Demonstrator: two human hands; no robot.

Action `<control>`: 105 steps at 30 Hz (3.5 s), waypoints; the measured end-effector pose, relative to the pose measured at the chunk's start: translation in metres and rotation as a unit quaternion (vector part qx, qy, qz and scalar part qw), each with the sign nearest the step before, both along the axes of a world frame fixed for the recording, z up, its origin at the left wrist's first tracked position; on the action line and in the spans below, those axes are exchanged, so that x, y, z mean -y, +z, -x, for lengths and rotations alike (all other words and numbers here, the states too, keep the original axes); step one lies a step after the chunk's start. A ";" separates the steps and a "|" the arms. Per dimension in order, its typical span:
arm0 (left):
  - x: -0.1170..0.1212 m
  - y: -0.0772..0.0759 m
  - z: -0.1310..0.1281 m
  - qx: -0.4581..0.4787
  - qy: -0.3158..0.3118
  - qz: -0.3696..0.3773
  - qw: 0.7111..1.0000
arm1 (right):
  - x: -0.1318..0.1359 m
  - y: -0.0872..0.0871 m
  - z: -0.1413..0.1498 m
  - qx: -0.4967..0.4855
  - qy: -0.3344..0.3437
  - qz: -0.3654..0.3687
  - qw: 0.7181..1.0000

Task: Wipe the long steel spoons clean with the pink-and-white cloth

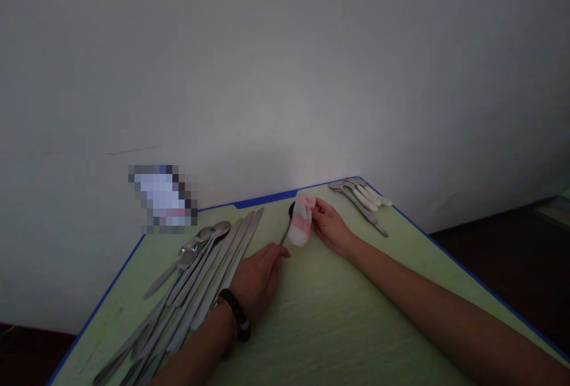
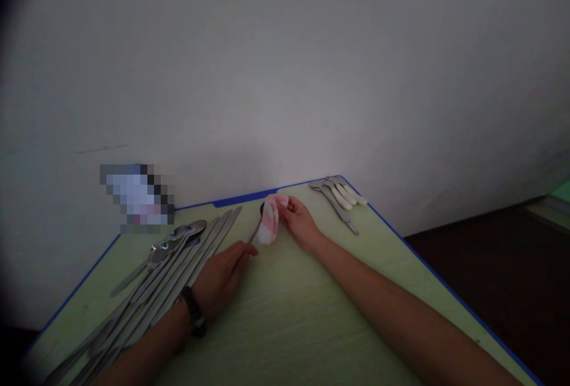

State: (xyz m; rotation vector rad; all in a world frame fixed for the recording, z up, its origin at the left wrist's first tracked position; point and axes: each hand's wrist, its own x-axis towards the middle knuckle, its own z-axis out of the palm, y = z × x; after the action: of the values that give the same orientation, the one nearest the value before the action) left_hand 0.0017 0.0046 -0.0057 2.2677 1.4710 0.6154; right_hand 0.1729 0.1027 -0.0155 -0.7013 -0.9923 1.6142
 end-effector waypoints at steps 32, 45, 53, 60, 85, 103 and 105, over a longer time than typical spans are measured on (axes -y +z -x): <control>0.004 0.005 0.002 0.013 -0.007 0.013 1.000 | 0.003 0.001 -0.004 0.209 0.022 -0.125 0.970; 0.006 0.009 0.001 0.017 -0.009 0.014 1.000 | 0.002 -0.003 -0.003 0.267 -0.014 -0.159 0.950; 0.003 0.005 0.000 0.042 0.044 0.002 0.998 | 0.006 0.003 0.000 0.288 -0.008 -0.160 0.944; 0.002 0.003 0.000 0.035 0.044 0.019 0.998 | 0.008 0.003 0.005 0.239 0.004 -0.156 0.958; 0.005 0.004 0.002 0.008 0.024 0.012 1.000 | 0.001 -0.001 -0.001 0.304 -0.034 -0.173 0.936; 0.004 0.006 -0.001 -0.028 0.018 0.039 0.999 | -0.008 -0.011 0.005 0.163 -0.147 -0.055 0.974; 0.003 0.006 -0.002 -0.059 0.015 0.056 0.997 | -0.010 -0.013 0.005 0.158 -0.147 -0.064 0.974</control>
State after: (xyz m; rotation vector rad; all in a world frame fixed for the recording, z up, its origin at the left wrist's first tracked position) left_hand 0.0034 0.0021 0.0008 2.2322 1.5573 0.4038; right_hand 0.1682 0.1122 -0.0284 -0.9868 -1.1490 1.1929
